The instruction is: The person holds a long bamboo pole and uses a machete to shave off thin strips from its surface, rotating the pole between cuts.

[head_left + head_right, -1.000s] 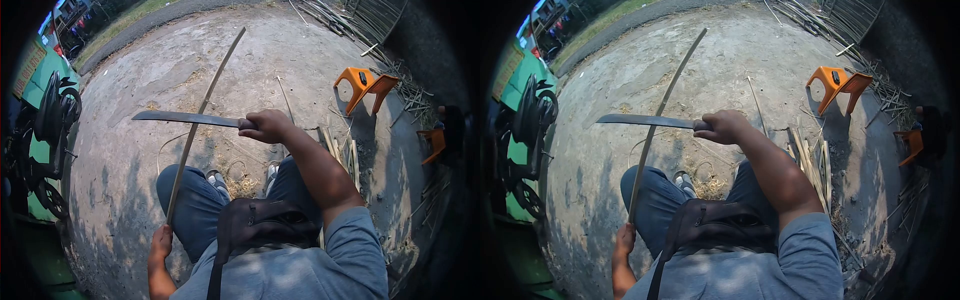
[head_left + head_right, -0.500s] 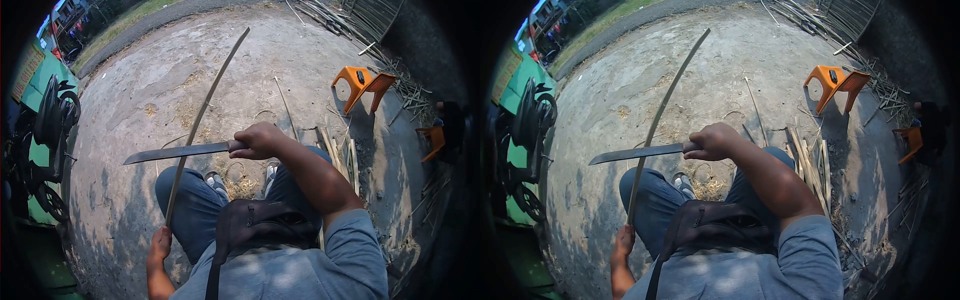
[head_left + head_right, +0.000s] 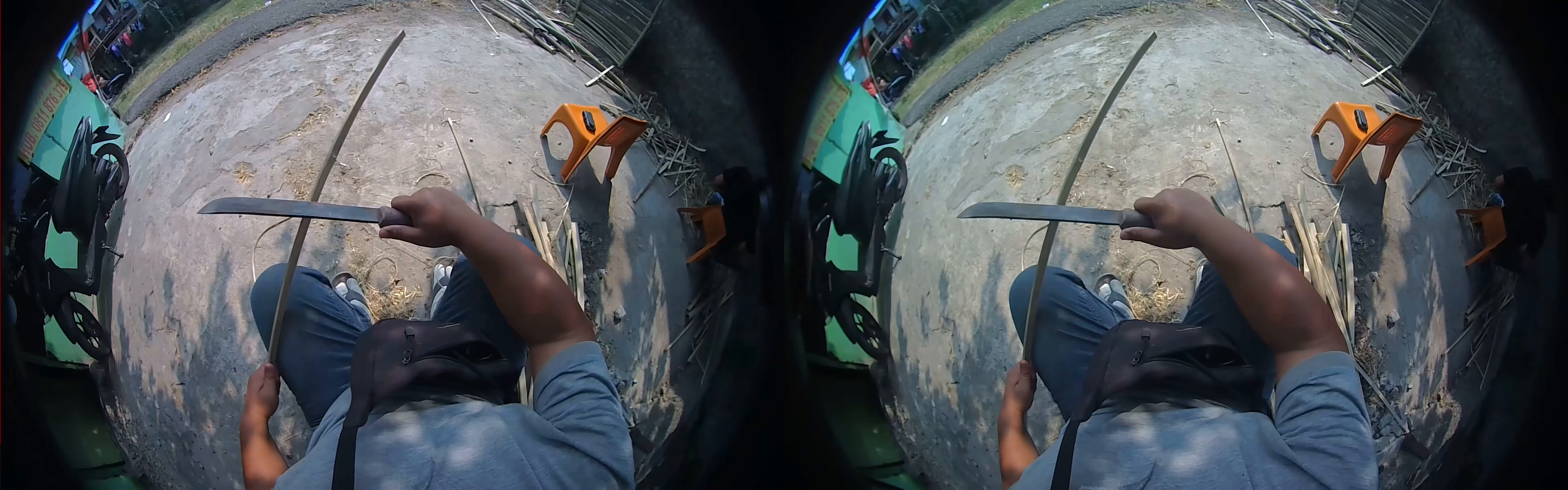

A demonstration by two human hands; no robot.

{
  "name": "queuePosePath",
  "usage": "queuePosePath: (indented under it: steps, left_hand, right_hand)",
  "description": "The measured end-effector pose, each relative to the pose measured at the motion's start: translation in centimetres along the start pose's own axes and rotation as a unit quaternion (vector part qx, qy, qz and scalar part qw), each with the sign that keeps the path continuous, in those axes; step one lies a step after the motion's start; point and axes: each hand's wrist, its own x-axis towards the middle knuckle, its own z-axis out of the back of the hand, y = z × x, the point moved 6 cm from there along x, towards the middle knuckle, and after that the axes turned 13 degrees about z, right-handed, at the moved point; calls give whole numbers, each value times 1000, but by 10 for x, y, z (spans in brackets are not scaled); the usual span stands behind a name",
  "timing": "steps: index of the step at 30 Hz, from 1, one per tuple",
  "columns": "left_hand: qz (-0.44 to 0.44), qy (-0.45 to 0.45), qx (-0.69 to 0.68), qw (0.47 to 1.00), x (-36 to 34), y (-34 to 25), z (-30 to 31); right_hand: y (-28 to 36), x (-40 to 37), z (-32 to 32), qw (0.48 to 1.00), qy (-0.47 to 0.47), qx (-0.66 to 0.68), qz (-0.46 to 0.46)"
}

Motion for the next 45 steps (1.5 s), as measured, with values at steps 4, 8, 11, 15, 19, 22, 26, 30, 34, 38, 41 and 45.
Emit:
queuePosePath:
  steps: [4,8,11,15,19,22,26,30,34,38,41,45]
  left_hand:
    - [-6,-19,26,999,1,7,3]
    - [-16,-56,48,997,-7,-2,3]
    - [-38,-67,68,995,-11,-15,4]
    - [-33,-64,61,996,-7,-6,2]
    - [-48,-73,54,995,-6,-5,-2]
    - [-58,-91,68,992,-9,-11,-2]
    - [-57,-109,73,990,-12,-11,-3]
    - [-77,-157,122,977,-22,-27,-1]
    - [-51,-161,125,978,-24,-23,5]
    - [90,21,-104,990,-8,8,2]
    - [147,115,-145,972,-26,-20,-2]
    - [155,154,-179,959,-31,-18,-1]
  right_hand:
    - [9,8,-2,998,26,-44,42]
    - [-46,7,16,995,-75,11,-63]
    - [-68,1,19,971,-153,86,-164]
    - [-47,-4,16,973,-139,106,-154]
    - [5,3,0,999,-15,-20,-27]
    - [32,12,-5,994,28,-80,66]
    - [-18,15,13,998,-62,-3,-32]
    - [-78,-4,26,954,-224,98,-176]
    - [-94,-27,31,929,-234,152,-242]
    - [-89,-33,32,943,-184,120,-250]
    - [-82,-27,25,952,-155,108,-241]
    - [-64,-17,27,966,-108,61,-229]
